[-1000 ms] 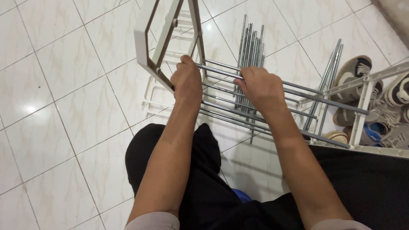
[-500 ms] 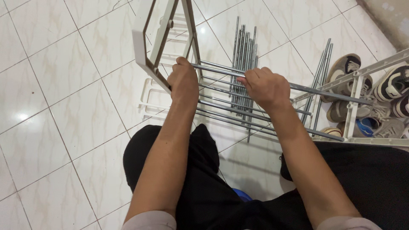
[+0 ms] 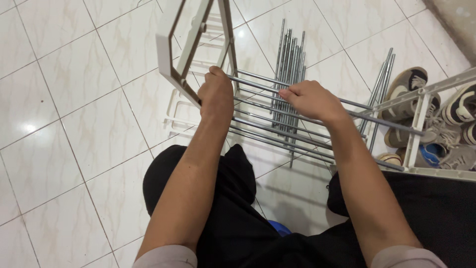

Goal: The person assembles a metal shoe rack by inserting metal rods into the slots of white plastic side frames. They repeatedly pick up rods, align them with the frame holes, and push them through to form the rack structure.

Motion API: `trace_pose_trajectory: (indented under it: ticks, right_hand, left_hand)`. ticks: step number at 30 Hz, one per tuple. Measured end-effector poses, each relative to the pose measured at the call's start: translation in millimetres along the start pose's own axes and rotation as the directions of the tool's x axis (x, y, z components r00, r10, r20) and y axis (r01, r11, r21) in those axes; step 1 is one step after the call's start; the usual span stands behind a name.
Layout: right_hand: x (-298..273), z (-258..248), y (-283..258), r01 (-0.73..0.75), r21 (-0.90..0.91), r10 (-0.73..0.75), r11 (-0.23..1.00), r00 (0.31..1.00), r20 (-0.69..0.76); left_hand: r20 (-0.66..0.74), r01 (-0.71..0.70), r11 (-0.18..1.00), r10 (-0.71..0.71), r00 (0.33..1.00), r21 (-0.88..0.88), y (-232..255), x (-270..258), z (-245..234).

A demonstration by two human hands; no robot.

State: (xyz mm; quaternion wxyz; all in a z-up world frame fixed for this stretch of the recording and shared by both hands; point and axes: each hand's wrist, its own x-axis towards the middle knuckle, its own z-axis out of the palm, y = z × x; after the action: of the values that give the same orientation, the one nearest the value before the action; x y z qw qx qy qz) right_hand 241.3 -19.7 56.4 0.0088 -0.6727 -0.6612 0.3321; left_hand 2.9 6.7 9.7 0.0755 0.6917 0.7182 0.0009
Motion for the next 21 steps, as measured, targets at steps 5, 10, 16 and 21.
trace_pose_trajectory:
  ticks: [5, 10, 16, 21]
  right_hand:
    - [8, 2, 11, 0.037, 0.047, -0.037, 0.998, 0.999, -0.013]
    - [-17, 19, 0, 0.331, -0.201, -0.387, 0.922, 0.785, -0.483]
    - [-19, 25, -4, 0.350, -0.662, -0.745, 0.663, 0.398, -0.535]
    - [-20, 25, -11, 0.322, -0.652, -0.719, 0.687, 0.432, -0.544]
  left_hand:
    - [0.000, 0.047, 0.997, -0.047, 0.999, -0.061, 5, -2, -4]
    - [0.017, 0.118, 0.988, -0.117, 0.993, -0.099, 11, 2, -7]
    - [-0.139, 0.114, 0.993, -0.117, 0.983, -0.031, 14, 3, 5]
    - [-0.117, 0.109, 0.990, -0.118, 0.986, -0.086, 5, 11, 15]
